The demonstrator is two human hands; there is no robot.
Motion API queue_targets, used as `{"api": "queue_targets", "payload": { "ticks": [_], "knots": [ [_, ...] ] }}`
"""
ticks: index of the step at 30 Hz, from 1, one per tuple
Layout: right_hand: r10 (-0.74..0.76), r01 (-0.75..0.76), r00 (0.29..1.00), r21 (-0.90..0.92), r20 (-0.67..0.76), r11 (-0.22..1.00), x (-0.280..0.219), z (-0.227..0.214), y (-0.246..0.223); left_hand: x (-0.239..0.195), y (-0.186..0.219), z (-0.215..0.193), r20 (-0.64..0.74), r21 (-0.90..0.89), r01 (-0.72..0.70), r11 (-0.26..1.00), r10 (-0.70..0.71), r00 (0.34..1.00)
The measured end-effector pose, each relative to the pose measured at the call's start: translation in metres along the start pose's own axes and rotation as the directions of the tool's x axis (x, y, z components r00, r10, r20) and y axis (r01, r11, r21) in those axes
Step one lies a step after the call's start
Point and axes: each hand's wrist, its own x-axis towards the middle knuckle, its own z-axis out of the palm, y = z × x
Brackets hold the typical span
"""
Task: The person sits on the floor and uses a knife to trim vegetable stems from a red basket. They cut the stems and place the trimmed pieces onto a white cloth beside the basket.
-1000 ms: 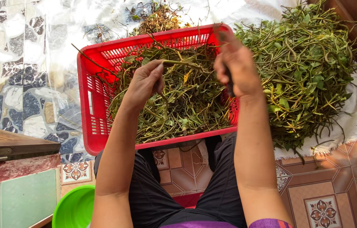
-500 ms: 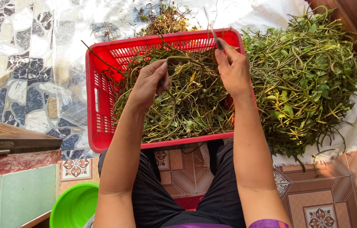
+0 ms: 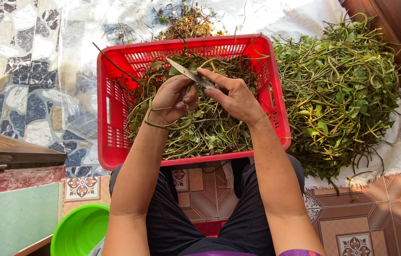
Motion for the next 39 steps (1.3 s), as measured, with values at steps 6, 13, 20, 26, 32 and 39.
{"api": "queue_targets", "payload": {
  "ticks": [6,13,20,26,32,39],
  "knots": [
    [-0.072,0.078,0.993,0.066,-0.094,0.995,-0.001,-0.002,0.0,0.012,-0.002,0.002,-0.02,0.166,-0.007,0.986,0.011,1.0],
    [-0.083,-0.074,0.933,0.413,0.35,0.908,-0.015,-0.02,-0.019,0.022,-0.003,-0.01,-0.414,-0.006,-0.143,0.99,0.128,0.901],
    [-0.017,-0.019,0.977,0.165,0.214,0.986,-0.009,0.0,-0.017,0.035,-0.023,-0.049,-0.443,0.023,-0.208,0.978,0.197,0.875],
    [-0.089,-0.018,0.987,0.628,0.138,0.778,-0.011,-0.015,-0.002,0.038,-0.032,-0.036,-0.13,0.986,0.04,0.16,0.608,0.784],
    [0.014,-0.014,1.0,0.701,0.006,0.713,-0.01,-0.026,0.005,0.024,-0.029,-0.006,0.034,0.545,-0.151,0.825,0.158,0.987],
    [-0.159,0.12,0.936,-0.138,-0.314,0.983,-0.015,-0.02,-0.013,0.026,-0.024,-0.004,-0.193,0.935,0.049,0.351,0.387,0.902]
  ]
}}
